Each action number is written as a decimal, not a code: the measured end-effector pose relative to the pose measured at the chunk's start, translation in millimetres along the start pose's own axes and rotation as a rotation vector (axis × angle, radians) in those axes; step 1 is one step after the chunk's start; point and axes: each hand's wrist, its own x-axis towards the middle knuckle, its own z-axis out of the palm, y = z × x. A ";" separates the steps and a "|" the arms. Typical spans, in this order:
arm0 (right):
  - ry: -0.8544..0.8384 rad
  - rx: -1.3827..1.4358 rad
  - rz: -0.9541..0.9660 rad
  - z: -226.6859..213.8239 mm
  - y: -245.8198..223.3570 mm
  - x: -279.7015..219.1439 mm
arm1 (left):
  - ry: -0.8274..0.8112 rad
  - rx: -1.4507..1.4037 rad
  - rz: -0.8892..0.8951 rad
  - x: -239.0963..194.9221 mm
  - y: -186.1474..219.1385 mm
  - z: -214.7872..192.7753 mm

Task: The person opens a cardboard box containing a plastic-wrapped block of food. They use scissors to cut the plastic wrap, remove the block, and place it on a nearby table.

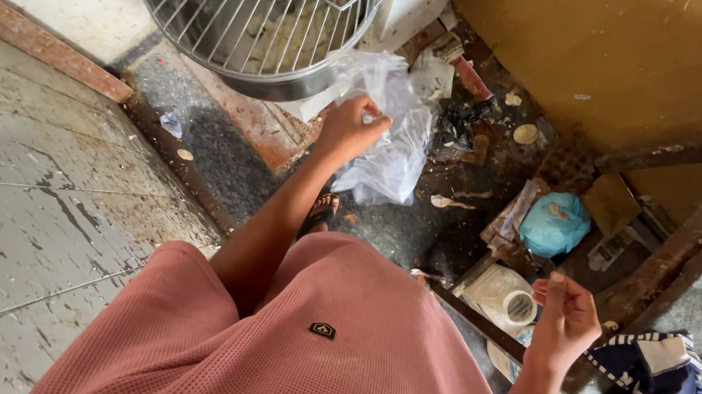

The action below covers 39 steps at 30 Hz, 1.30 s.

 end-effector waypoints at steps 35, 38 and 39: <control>0.055 -0.058 0.048 -20.1 14.0 -33.3 | -0.069 -0.255 0.065 132.0 45.6 94.6; 0.077 -0.060 0.016 -21.5 18.0 -43.6 | 0.030 -0.219 0.189 99.7 -35.2 110.6; 0.085 -0.060 0.003 -22.2 19.2 -47.9 | 0.086 -0.182 0.282 84.5 -62.5 113.6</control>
